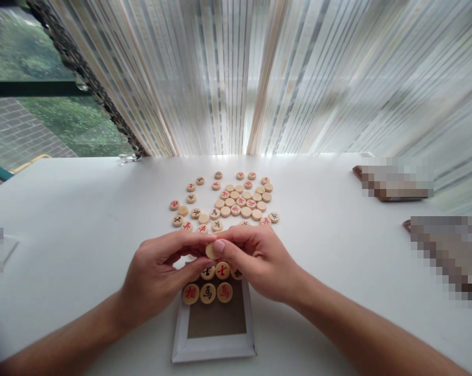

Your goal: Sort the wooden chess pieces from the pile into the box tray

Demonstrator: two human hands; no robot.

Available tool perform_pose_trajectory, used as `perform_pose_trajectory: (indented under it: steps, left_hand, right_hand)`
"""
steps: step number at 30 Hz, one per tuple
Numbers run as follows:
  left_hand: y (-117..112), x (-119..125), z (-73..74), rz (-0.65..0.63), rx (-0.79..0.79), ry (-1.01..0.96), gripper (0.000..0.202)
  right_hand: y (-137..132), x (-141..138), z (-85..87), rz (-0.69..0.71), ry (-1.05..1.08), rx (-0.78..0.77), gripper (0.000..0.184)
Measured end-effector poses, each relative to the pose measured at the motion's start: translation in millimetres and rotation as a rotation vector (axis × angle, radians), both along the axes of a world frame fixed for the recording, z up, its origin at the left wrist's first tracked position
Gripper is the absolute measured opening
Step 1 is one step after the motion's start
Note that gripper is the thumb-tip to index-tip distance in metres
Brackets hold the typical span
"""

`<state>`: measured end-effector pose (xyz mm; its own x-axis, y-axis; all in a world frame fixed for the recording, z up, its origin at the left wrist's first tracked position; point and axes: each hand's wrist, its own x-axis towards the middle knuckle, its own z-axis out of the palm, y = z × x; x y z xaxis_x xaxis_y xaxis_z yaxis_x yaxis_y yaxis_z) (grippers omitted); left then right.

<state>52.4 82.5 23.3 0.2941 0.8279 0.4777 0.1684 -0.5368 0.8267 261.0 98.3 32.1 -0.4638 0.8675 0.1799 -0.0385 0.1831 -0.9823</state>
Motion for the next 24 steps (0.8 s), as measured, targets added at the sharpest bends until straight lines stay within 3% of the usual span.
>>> perform_pose_trajectory:
  steps: [9,18,24]
  left_hand:
    - [-1.8,2.6,0.1,0.031,-0.144,-0.123,0.024]
    - [-5.6,4.5,0.4,0.065,-0.036,-0.044,0.022]
    - [-4.9,4.1,0.8,0.057,-0.048,-0.059,0.023]
  right_hand:
    - [-2.2,-1.9,-5.1,0.043,0.06,-0.083,0.023]
    - [-2.4,-3.4,-7.6,0.011,0.006,-0.094,0.019]
    - [-2.0,-1.6,-4.1,0.031,-0.007,-0.044,0.019]
